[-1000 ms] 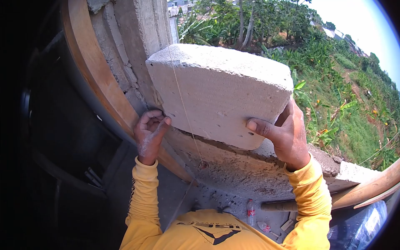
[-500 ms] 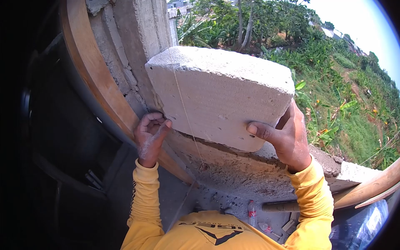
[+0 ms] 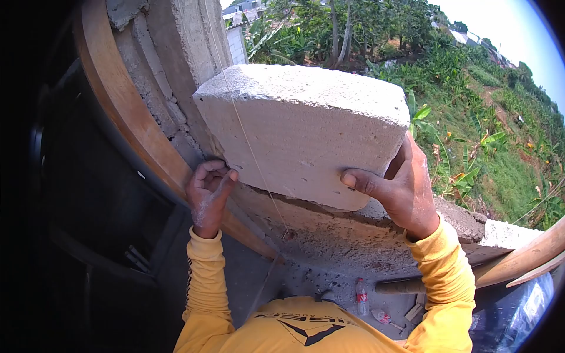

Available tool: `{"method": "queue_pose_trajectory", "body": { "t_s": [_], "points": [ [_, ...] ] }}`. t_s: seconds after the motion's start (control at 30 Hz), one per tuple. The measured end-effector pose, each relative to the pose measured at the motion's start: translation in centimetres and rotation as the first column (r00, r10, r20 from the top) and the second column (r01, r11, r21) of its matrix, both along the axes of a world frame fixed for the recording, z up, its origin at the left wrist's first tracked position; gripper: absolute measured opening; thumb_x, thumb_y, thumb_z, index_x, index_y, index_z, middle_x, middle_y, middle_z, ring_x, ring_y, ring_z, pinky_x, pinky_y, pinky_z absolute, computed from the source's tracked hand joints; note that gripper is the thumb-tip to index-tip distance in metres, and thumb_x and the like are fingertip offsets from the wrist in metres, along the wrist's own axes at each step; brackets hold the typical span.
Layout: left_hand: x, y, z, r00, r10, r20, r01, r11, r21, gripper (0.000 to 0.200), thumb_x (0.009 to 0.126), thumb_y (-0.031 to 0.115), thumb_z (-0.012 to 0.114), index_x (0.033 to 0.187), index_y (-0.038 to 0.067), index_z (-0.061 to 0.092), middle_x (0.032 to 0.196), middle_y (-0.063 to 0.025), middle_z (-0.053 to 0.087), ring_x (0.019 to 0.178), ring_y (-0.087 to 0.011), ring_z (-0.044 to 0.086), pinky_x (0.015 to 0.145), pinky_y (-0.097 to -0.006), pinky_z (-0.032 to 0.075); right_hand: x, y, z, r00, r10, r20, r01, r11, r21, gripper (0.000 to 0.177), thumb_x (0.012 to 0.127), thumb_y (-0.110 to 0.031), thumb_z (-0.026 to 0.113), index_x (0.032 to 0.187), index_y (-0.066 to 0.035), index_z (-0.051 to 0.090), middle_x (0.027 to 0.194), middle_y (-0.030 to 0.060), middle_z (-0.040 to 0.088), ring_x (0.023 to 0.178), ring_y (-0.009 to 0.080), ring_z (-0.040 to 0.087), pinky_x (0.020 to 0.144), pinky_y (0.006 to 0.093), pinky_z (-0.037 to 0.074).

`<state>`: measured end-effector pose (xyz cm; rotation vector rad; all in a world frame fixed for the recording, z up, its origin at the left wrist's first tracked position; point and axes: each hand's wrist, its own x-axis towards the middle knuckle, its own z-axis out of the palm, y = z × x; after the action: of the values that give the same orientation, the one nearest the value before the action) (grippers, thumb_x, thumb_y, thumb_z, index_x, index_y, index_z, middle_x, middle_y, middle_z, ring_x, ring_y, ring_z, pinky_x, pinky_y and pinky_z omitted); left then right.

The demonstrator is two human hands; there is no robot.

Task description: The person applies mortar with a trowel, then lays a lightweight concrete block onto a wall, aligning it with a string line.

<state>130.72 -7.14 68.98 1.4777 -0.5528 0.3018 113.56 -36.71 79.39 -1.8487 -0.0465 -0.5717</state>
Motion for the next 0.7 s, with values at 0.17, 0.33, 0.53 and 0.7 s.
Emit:
{"method": "queue_pose_trajectory", "body": {
  "t_s": [0.17,0.33,0.53,0.7],
  "points": [
    [-0.03,-0.07,0.08,1.0,-0.004,-0.016,0.003,1.0,-0.023,0.026,0.089,0.001,0.083,0.107,-0.002,0.064,0.098,-0.0072,0.069,0.09,-0.0127,0.067,0.086,-0.0295,0.056,-0.1,0.02,0.11,1.0,-0.002,-0.009,0.002,1.0,0.019,0.093,0.075,-0.036,0.097,0.143,0.006,0.05,0.129,0.0185,0.067,0.118,0.0264,0.066,0.103,0.04,0.053],
    [-0.1,-0.08,0.31,1.0,0.006,0.016,-0.006,1.0,0.001,0.024,0.09,0.001,0.082,0.105,-0.002,0.064,0.1,-0.0074,0.068,0.091,-0.0135,0.067,0.086,-0.0293,0.057,-0.11,0.09,0.09,0.999,-0.01,0.032,0.01,1.0,0.011,0.093,0.075,-0.036,0.097,0.144,0.005,0.05,0.131,0.0187,0.066,0.12,0.0266,0.065,0.105,0.0407,0.052],
    [0.01,0.14,0.15,0.999,-0.024,0.028,0.023,1.0,0.021,0.023,0.091,0.003,0.082,0.105,-0.002,0.064,0.102,-0.0072,0.065,0.092,-0.0141,0.067,0.087,-0.0306,0.057,-0.25,-0.08,0.19,1.0,0.015,0.026,-0.015,0.999,0.031,0.092,0.076,-0.034,0.096,0.145,0.005,0.049,0.133,0.0185,0.065,0.123,0.0272,0.063,0.108,0.0412,0.051],
    [0.05,0.56,-0.19,1.0,-0.025,-0.012,0.025,1.0,-0.015,0.021,0.093,0.004,0.081,0.106,-0.001,0.065,0.103,-0.0048,0.064,0.093,-0.0121,0.063,0.086,-0.0278,0.053,-0.14,0.0,0.43,0.997,0.047,0.069,-0.049,0.999,0.021,0.092,0.078,-0.032,0.095,0.147,0.005,0.047,0.137,0.0188,0.063,0.125,0.0274,0.063,0.108,0.0407,0.052]
  ]
}}
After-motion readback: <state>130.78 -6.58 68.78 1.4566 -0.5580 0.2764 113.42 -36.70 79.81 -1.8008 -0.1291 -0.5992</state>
